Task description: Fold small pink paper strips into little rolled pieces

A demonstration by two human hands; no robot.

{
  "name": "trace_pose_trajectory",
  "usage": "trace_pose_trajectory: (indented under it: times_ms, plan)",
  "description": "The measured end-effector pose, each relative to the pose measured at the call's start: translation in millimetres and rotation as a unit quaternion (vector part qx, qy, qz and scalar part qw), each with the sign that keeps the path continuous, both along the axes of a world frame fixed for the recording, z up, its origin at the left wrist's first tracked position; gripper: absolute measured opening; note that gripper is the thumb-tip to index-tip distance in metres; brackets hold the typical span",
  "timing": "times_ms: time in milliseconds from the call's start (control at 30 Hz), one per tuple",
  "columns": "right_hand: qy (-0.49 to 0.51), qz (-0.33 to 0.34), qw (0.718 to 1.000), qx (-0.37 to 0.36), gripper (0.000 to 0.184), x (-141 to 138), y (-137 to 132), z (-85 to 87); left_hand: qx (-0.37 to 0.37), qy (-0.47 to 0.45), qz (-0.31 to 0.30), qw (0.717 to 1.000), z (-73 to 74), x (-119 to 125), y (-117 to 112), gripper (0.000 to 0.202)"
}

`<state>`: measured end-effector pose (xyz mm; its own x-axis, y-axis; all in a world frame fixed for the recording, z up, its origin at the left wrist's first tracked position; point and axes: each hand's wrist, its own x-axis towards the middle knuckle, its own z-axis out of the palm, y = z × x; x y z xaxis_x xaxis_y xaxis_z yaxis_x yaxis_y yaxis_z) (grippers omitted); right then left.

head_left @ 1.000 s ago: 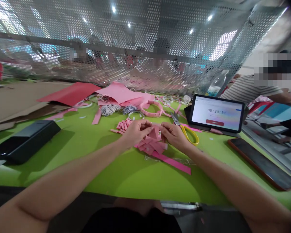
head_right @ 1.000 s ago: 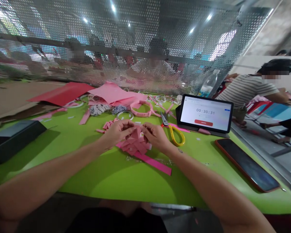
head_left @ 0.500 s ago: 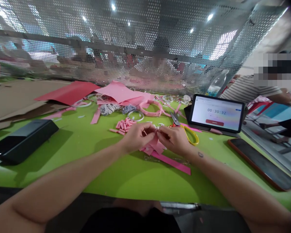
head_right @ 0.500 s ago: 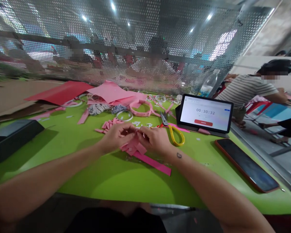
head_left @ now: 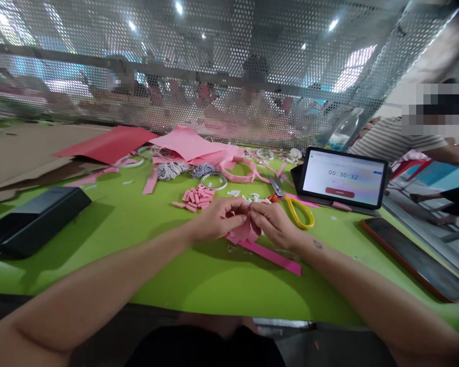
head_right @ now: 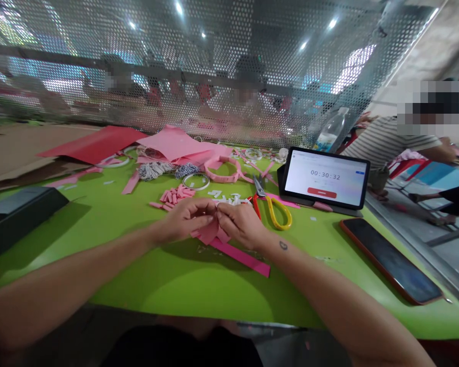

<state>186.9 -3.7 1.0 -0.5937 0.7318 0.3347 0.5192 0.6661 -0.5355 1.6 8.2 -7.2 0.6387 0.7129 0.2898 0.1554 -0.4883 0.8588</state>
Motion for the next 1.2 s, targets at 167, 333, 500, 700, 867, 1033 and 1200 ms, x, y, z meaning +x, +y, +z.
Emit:
trace_pose_trajectory:
  times_ms: [167,333,500,700,867,1033,1200]
  plan:
    - [-0.003,0.005,1.0,-0.006,0.027,0.6,-0.4,2.5,-0.012,0.004,-0.006,1.0,2.3,-1.4,-1.0,0.011]
    - [-0.027,-0.012,1.0,-0.003,0.026,0.0,0.1,3.0,-0.011,0.0,-0.009,1.0,1.4,-1.2,-0.3,0.012]
    - [-0.042,-0.015,0.999,-0.002,0.024,-0.3,1.0,3.1,-0.008,-0.002,-0.011,1.0,0.2,-0.8,0.0,0.011]
    - [-0.048,-0.008,0.999,-0.003,0.025,0.0,-0.1,5.0,-0.02,-0.004,-0.013,1.0,0.5,0.1,-0.6,0.011]
    - [-0.037,0.025,0.999,-0.011,0.029,2.8,0.1,5.7,-0.054,-0.024,-0.029,0.998,1.5,-0.6,-0.5,0.011]
    - [-0.027,0.033,0.999,-0.014,0.027,3.7,1.9,4.0,-0.065,-0.028,-0.037,0.997,3.2,-1.7,-0.5,0.011]
    - [0.001,-0.015,1.0,-0.002,0.022,-1.5,0.1,3.7,-0.05,-0.036,-0.015,0.998,0.5,1.2,-0.2,0.009]
